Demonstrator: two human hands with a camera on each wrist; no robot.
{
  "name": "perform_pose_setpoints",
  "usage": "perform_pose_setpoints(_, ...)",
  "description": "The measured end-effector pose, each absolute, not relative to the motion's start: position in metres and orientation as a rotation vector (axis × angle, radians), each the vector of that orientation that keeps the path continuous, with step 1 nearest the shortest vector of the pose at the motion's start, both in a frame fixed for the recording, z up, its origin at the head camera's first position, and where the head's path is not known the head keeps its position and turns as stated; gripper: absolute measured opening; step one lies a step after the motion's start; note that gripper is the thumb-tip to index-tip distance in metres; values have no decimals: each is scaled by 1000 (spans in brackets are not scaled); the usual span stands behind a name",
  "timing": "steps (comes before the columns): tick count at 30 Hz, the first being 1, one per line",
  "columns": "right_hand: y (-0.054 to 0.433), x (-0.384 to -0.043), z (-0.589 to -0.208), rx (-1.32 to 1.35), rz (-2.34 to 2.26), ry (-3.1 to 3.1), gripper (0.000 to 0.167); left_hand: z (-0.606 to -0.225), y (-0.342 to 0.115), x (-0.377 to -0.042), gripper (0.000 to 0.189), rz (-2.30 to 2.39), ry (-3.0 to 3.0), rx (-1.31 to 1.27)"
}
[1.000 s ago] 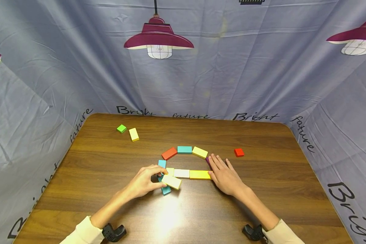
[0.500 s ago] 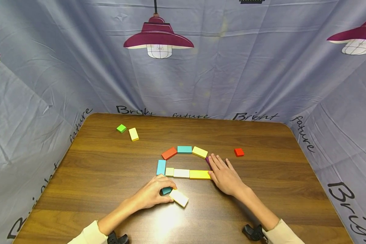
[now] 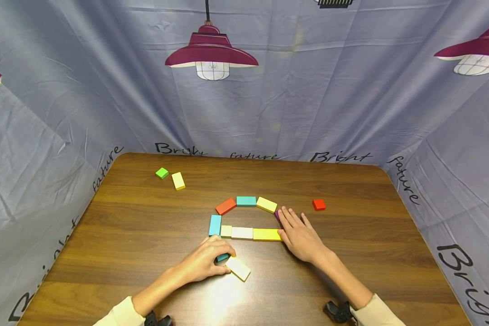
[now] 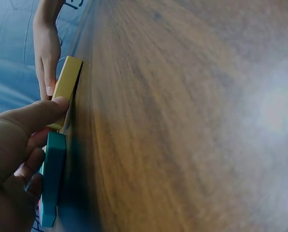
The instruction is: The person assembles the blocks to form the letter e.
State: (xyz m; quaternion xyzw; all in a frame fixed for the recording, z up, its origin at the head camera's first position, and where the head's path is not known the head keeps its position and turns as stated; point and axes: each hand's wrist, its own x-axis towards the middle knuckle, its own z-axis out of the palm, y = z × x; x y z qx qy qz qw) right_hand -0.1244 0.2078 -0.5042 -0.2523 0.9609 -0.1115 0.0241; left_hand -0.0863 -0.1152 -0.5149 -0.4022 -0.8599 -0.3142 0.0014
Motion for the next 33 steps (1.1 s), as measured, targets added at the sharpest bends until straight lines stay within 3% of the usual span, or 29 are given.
perform_pose_setpoints(33, 209, -123, -506, -774, -372, 2986, 61, -507, -122, -87, 27, -1030, -2808, -1299)
